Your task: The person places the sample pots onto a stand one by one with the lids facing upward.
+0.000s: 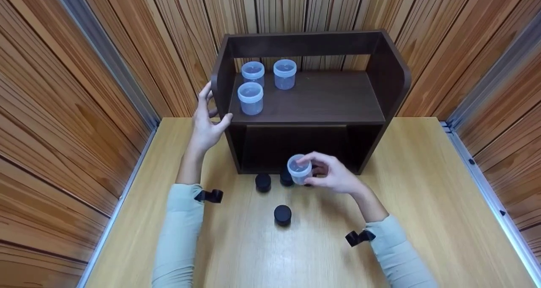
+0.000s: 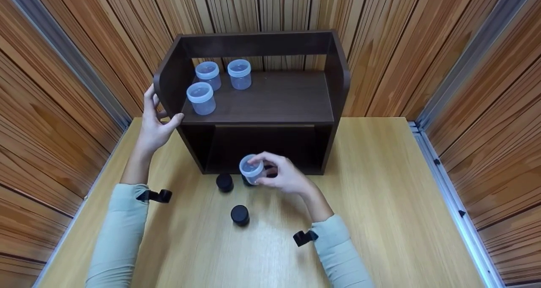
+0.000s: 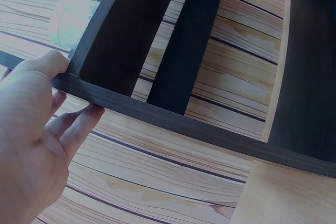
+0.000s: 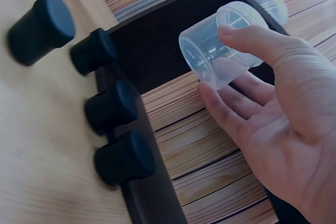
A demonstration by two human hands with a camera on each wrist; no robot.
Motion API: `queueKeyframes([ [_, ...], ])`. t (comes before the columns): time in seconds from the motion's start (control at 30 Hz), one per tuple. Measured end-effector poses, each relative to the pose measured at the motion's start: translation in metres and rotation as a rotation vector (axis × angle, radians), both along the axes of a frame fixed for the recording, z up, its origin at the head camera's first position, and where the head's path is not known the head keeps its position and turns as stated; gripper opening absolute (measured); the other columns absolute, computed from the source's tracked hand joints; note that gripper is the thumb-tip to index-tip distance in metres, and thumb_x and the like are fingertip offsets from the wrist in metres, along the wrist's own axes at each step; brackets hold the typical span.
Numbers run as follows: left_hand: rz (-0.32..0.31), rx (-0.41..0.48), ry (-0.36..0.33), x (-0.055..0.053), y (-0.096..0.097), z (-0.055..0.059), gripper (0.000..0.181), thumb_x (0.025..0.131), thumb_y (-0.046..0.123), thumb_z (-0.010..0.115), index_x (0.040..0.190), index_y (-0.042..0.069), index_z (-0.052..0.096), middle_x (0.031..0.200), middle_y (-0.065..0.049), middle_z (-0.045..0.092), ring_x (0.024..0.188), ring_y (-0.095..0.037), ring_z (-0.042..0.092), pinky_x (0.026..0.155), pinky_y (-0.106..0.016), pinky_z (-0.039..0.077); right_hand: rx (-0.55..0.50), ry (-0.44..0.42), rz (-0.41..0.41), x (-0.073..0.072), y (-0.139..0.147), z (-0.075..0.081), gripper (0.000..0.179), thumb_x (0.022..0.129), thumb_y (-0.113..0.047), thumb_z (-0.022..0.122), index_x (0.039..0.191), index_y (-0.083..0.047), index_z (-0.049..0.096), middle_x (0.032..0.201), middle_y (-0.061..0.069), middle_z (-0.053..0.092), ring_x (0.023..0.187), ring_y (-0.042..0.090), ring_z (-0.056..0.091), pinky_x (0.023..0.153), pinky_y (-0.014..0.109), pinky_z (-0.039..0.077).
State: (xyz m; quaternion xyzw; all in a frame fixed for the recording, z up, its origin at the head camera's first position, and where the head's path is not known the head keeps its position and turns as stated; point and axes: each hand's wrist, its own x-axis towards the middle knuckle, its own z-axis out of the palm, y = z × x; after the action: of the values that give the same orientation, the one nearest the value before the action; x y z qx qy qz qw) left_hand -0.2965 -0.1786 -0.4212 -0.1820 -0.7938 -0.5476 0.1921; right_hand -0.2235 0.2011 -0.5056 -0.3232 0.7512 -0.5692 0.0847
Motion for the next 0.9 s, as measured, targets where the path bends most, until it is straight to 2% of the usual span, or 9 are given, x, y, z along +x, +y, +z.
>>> queueKeyframes([
  [0.2, 0.003, -0.004, -0.007, 0.001, 0.000, 0.000, 0.086, 0.101, 0.002, 0.073, 0.174, 0.012, 0.027, 0.174, -0.020, 0.045, 0.160, -0.039, 0.052, 0.100, -0.065, 0.068, -0.036, 0.040, -0.016, 0.000, 0.001, 0.016, 0.049, 0.094, 0.009, 0.083, 0.140, 0.008, 0.066, 0.141, 0.027, 0.068, 0.121, 0.007, 0.069, 0.099, 0.021, 0.064],
  [0.4, 0.007, 0.000, 0.006, 0.000, 0.000, 0.000, 0.086, 0.101, 0.002, 0.074, 0.173, 0.009, 0.028, 0.174, -0.021, 0.045, 0.164, -0.038, 0.045, 0.120, -0.066, 0.057, -0.048, 0.084, -0.029, -0.001, 0.004, 0.033, 0.049, 0.093, 0.011, 0.082, 0.139, 0.008, 0.067, 0.138, 0.000, 0.070, 0.120, 0.006, 0.070, 0.100, 0.021, 0.064],
  [0.5, 0.014, 0.000, 0.014, -0.001, 0.000, 0.000, 0.086, 0.100, 0.002, 0.074, 0.173, 0.008, 0.028, 0.174, -0.021, 0.046, 0.164, -0.039, 0.045, 0.123, -0.067, 0.054, -0.063, 0.107, -0.036, -0.002, 0.005, 0.041, 0.049, 0.093, 0.013, 0.082, 0.139, 0.009, 0.067, 0.136, -0.008, 0.069, 0.118, 0.006, 0.071, 0.099, 0.021, 0.065],
  [0.7, 0.022, -0.002, 0.009, 0.000, -0.001, 0.001, 0.087, 0.100, 0.001, 0.074, 0.173, 0.009, 0.028, 0.174, -0.021, 0.045, 0.165, -0.039, 0.044, 0.124, -0.068, 0.053, -0.076, 0.145, -0.054, -0.005, 0.005, 0.057, 0.050, 0.092, 0.014, 0.082, 0.139, 0.010, 0.066, 0.137, -0.013, 0.070, 0.120, 0.005, 0.070, 0.099, 0.020, 0.065],
  [0.9, 0.015, -0.006, -0.002, 0.002, 0.001, 0.000, 0.086, 0.101, 0.002, 0.074, 0.174, 0.011, 0.028, 0.175, -0.020, 0.045, 0.166, -0.039, 0.043, 0.122, -0.067, 0.055, -0.072, 0.163, -0.057, -0.010, 0.003, 0.073, 0.051, 0.092, 0.015, 0.082, 0.140, 0.011, 0.066, 0.138, -0.012, 0.069, 0.121, 0.006, 0.069, 0.099, 0.021, 0.065],
])
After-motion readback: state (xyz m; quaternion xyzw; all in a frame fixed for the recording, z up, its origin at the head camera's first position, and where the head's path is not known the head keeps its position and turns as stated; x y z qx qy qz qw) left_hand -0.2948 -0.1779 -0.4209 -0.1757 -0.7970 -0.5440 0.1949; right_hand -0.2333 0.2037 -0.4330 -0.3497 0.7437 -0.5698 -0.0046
